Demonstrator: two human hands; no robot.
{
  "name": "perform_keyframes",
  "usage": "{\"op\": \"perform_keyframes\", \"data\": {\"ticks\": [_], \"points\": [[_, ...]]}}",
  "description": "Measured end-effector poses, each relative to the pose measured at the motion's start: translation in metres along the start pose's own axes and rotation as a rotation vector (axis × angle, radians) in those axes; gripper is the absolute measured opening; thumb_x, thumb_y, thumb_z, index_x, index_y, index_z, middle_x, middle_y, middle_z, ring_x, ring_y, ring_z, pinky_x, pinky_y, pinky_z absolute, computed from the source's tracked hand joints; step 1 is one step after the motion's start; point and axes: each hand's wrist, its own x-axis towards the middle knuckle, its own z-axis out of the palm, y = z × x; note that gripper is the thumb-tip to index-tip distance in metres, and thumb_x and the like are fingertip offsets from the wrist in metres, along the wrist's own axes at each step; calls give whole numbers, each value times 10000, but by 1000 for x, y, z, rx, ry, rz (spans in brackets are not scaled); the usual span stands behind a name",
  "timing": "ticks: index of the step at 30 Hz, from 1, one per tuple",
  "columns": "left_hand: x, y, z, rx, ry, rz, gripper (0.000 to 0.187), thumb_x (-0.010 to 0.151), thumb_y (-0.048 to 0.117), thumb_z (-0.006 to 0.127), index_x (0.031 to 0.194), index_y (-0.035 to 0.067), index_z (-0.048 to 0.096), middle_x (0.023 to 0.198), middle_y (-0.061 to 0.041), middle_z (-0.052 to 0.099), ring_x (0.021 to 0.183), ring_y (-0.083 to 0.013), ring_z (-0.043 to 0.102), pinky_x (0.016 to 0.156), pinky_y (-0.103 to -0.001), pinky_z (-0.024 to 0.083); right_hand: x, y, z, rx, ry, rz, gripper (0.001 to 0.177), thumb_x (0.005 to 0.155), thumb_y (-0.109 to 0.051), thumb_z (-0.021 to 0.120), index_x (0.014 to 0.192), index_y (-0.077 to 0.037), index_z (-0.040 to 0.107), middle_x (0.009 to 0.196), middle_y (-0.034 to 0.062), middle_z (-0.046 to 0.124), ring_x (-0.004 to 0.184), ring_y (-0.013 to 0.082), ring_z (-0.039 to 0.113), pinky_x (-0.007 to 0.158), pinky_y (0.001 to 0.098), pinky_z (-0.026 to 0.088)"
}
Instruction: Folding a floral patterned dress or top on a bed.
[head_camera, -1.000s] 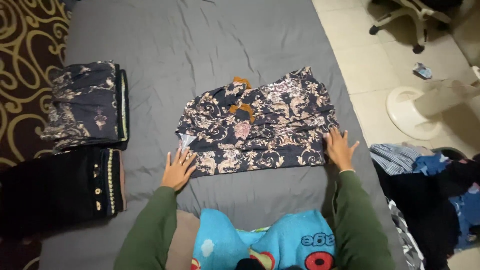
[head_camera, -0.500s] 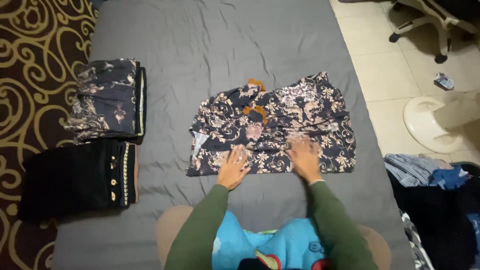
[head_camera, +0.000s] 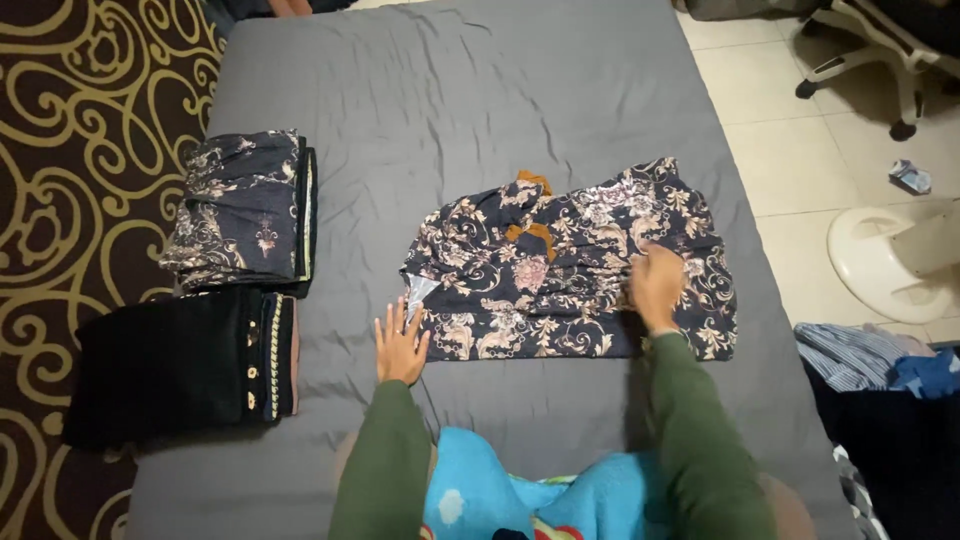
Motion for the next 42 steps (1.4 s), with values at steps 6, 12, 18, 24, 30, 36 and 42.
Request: {"op": "perform_keyframes", "data": {"ticks": [6, 12, 18, 24, 30, 36, 42], "points": [[-1, 4, -4, -56, 23, -26, 619, 965, 360, 543, 1561, 269, 407, 1665, -125, 263, 1529, -356, 230, 1236, -580, 132, 48, -121, 74, 163, -332, -127, 318, 997, -364, 574, 1114, -142, 769, 1103, 108, 702, 1105, 313, 577, 956, 468, 449], [-1, -2, 6, -78, 49, -20, 608, 942, 353, 560, 1532, 274, 434, 1669, -123, 264, 1525, -350, 238, 1228, -579, 131, 55, -140, 134, -57, -361, -199, 411, 943, -519, 624, 1051, -152, 776, 1095, 97, 666, 1116, 337, 534, 907, 534, 417], [-1, -2, 2, -127, 56, -17, 616, 936, 332, 565, 1538, 270, 451, 1669, -128, 260, 1530, -353, 239, 1231, -579, 123, 81, -178, 125, 49, -392, -279, 310, 861, -451, 663, 910, -160, 759, 948, 74, 700, 1050, 324, 586, 854, 505, 412], [-2, -3, 3, -115, 78, -1, 608, 943, 330, 560, 1537, 266, 447, 1673, -121, 256, 1532, -348, 240, 1237, -572, 125, 109, -210, 141, 226, -396, -126, 259, 914, -350, 711, 998, -106, 687, 886, 79, 745, 854, 323, 703, 778, 488, 478], [-1, -3, 3, -95, 46, -27, 622, 935, 329, 553, 1544, 281, 433, 1677, -102, 239, 1528, -331, 232, 1234, -569, 118, 125, -168, 208, 628, -431, 5, 259, 929, -197, 695, 1138, -43, 705, 1005, 117, 783, 950, 230, 768, 845, 355, 585], [-2, -2, 2, -106, 46, -28, 624, 946, 339, 546, 1555, 296, 412, 1684, -96, 235, 1535, -328, 233, 1244, -557, 127, 116, -168, 176, 476, -637, -61, 434, 927, -345, 762, 1237, -53, 677, 1175, 165, 739, 1070, 288, 717, 933, 400, 551], [-1, -4, 5, -90, 12, -41, 650, 929, 346, 551, 1559, 303, 395, 1678, -95, 222, 1531, -327, 215, 1230, -566, 112, 95, -195, 168, -42, -809, -172, 787, 764, -459, 865, 1434, -207, 535, 1352, 165, 614, 1311, 363, 489, 1062, 539, 386]]}}
